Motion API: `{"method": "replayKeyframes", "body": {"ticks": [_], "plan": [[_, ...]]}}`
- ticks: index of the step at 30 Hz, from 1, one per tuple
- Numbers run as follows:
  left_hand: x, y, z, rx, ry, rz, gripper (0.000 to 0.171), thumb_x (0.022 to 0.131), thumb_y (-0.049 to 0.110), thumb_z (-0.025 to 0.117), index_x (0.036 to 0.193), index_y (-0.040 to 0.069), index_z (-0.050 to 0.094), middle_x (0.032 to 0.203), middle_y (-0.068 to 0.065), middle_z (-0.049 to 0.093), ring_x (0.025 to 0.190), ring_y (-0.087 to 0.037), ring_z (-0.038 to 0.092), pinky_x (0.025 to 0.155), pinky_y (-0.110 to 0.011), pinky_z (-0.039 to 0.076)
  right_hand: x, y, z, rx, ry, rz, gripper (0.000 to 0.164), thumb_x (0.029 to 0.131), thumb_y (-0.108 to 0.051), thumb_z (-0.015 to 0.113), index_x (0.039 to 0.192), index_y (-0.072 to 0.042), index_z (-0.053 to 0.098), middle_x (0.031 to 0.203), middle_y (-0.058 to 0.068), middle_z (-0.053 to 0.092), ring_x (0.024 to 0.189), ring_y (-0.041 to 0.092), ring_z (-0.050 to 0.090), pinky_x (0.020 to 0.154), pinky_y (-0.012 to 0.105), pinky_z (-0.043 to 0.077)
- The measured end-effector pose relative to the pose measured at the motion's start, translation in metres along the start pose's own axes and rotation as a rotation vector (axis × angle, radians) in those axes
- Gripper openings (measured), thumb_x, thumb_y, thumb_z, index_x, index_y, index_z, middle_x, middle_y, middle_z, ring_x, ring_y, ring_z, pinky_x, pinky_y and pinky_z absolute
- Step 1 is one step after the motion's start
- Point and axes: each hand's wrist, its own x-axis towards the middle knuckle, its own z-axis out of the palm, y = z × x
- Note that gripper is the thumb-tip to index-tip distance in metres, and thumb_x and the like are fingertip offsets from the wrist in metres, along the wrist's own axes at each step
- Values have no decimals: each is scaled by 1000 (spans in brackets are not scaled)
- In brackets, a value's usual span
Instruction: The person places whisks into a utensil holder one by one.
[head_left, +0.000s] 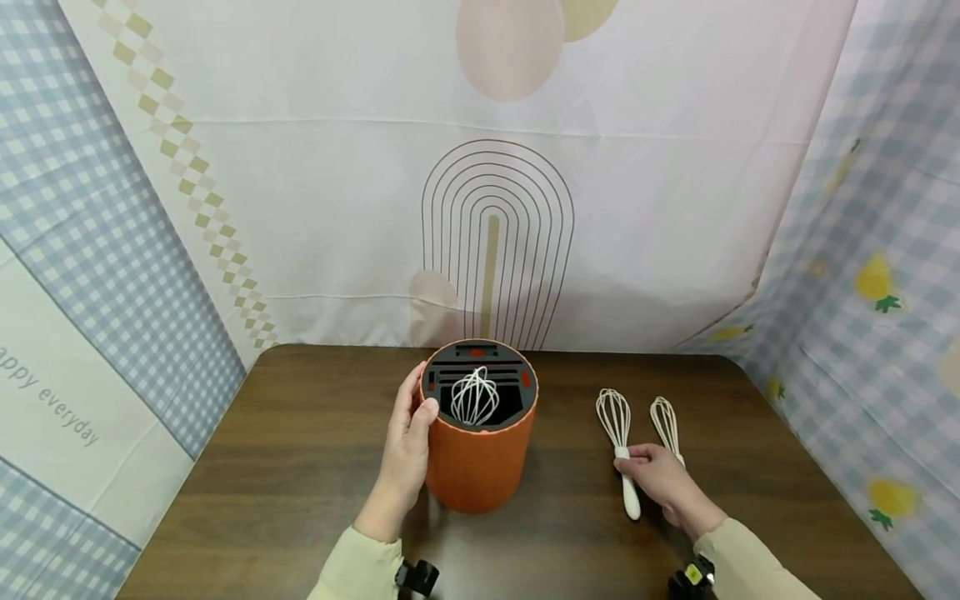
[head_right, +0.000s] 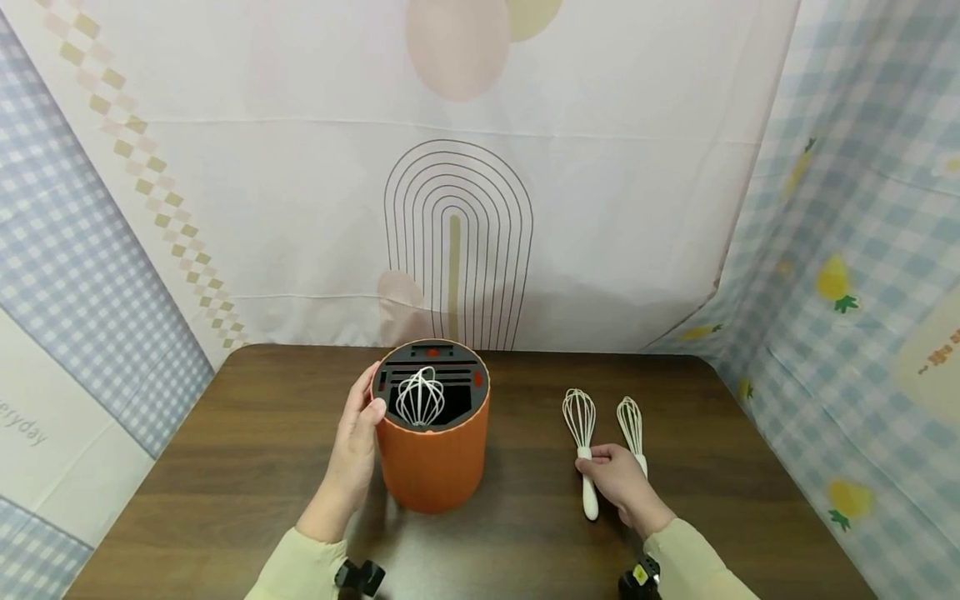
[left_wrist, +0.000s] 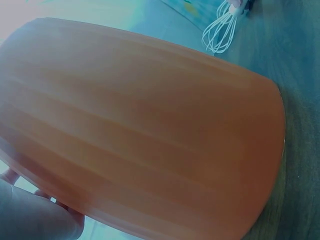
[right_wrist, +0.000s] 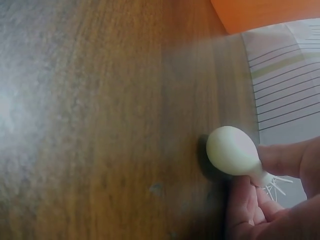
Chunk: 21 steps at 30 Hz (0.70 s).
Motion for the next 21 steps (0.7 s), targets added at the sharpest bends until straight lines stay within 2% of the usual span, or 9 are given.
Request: {"method": "replayKeyframes", "body": {"ticks": [13,21], "plan": [[-1,1,0,-12,10,19,52,100,18,44,151,17,31,147,-2,39,130,-17,39,101,-24,36,1,-4,1,-31,-24,-2,38,92,-18,63,117,10,56,101,12,62,92,24,56,79,38,46],[-1,-2,2,-1,2,37,51,101,21,44,151,21,32,148,-1,38,131,-16,39,102,-25,35,4,0,-2,-33,-22,-17,36,92,-17,64,115,9,57,96,11,61,87,22,56,74,34,45]]}}
